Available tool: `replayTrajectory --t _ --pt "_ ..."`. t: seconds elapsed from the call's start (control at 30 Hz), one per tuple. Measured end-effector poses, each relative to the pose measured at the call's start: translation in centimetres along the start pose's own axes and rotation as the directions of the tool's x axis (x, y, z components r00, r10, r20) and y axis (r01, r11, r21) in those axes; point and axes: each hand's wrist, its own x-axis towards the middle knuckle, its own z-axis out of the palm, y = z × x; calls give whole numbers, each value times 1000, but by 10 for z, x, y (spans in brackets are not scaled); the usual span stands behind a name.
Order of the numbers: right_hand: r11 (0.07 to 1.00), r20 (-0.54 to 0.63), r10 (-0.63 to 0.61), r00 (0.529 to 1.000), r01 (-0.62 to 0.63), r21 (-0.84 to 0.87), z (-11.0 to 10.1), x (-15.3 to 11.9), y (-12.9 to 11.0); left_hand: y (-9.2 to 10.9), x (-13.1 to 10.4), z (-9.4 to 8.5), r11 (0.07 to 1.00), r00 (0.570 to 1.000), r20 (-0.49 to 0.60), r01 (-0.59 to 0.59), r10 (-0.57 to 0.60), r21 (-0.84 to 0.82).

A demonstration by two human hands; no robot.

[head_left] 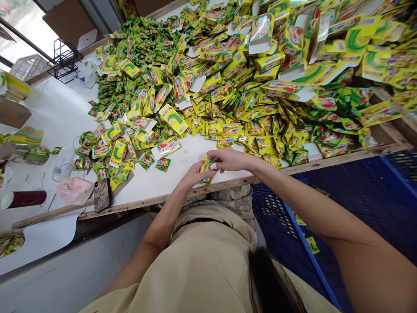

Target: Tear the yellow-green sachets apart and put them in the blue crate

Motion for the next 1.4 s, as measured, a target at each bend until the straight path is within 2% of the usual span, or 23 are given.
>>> replayTrajectory --t 0.07,0.2,0.3,0.53,0.7,0.8,0.87,1.0,1.07,1.23,1.33,1.4 --pt "998 -18 26 1000 -26 -52 0 -1 -4 1 0 0 1000 1000 -1 3 -3 -2" --pt "952 -137 18 990 -59 -300 1 -4 -15 2 -2 0 999 999 -6 34 -34 -22" --pt "936 -118 10 993 -51 -349 1 -5 -18 3 -2 0 999 999 -6 39 -39 -18" --pt "948 -96 0 995 -30 -317 1 -6 -13 3 -2 1 998 1000 25 20 -18 -56" --pt "991 25 87 996 -84 -108 3 -4 -12 0 0 1 999 999 33 20 -18 -42" --pt "994 44 106 993 -104 -38 4 -3 -12 -1 0 -1 1000 999 49 3 -2 -16" --pt "992 24 102 994 -100 -76 4 -4 -12 -1 -1 -2 1000 998 59 -6 6 11" --pt "958 -122 16 992 -49 -281 8 -10 -13 -1 -1 -5 996 998 57 -20 15 87" --pt "949 -147 -9 989 -38 -313 10 -12 -13 0 -1 -5 994 997 69 -36 29 105" --pt "974 -128 53 990 -79 -211 13 -10 -8 4 -12 -5 975 998 45 -54 45 218" --pt "979 -222 122 967 -155 -134 15 -7 1 3 -25 -5 963 995 -23 -88 96 255" --pt "980 -276 177 945 -194 -34 18 -4 8 1 -30 -2 968 986 -115 -95 124 230"
